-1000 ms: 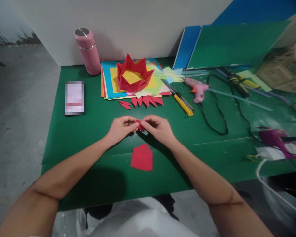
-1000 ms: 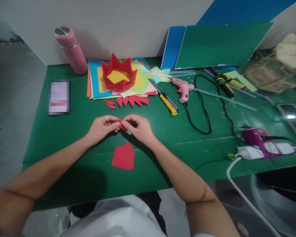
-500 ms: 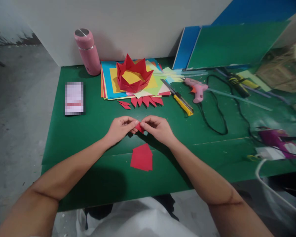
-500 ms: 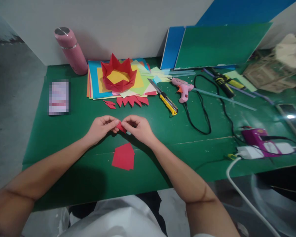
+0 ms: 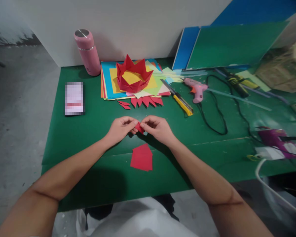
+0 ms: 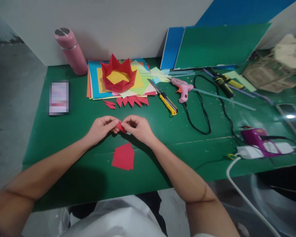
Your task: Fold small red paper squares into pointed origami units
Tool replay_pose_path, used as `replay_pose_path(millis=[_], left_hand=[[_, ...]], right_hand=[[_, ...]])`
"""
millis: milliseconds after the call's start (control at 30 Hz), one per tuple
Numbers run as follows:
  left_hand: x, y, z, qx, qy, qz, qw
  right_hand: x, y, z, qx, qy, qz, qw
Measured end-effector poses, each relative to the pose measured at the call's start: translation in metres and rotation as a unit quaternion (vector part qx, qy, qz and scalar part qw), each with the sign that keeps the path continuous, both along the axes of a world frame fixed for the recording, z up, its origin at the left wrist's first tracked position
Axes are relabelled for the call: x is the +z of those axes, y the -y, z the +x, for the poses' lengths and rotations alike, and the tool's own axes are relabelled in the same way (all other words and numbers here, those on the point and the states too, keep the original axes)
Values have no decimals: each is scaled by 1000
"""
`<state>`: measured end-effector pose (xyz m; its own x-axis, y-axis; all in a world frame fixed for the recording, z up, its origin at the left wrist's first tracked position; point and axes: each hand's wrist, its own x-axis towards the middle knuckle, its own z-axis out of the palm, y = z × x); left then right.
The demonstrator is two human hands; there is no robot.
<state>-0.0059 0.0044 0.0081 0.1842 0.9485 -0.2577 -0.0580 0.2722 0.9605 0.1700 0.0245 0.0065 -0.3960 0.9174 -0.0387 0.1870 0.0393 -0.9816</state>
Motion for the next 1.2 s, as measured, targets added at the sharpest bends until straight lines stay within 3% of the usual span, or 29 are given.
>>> replay_pose_path(millis=[900,1200], left_hand=[[5,3,4,14,-47,25,999],[0,2,1,25,-18,7,999]], right_hand=[[-1,0,0,30,8,-11,999],[3,0,0,23,-24,-27,999]])
